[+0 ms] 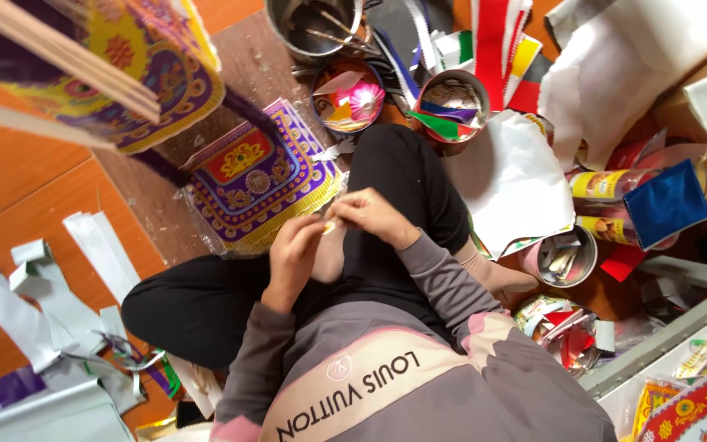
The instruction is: Decorating a paper-mache horse with glue and colorful paper strips
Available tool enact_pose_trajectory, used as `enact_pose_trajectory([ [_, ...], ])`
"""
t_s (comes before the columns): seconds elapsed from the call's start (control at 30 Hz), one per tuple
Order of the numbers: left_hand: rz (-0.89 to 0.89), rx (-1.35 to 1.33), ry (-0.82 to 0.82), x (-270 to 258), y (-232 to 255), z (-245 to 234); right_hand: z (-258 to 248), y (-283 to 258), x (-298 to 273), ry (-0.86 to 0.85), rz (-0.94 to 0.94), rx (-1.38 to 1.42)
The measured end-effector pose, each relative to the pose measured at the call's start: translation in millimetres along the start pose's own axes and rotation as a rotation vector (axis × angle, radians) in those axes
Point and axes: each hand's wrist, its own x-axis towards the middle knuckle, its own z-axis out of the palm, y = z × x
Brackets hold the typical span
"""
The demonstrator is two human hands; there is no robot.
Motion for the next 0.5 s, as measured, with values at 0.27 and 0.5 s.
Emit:
enact_pose_trajectory([
  [0.27, -0.559, -0.043, -0.034, -34, -9, -36, -273, -2, 101, 0.755, -0.436, -0.834],
  [0.5, -0.652, -0.069, -0.075, -31, -8, -14, -296, 16, 156, 0.693, -0.450, -1.336],
])
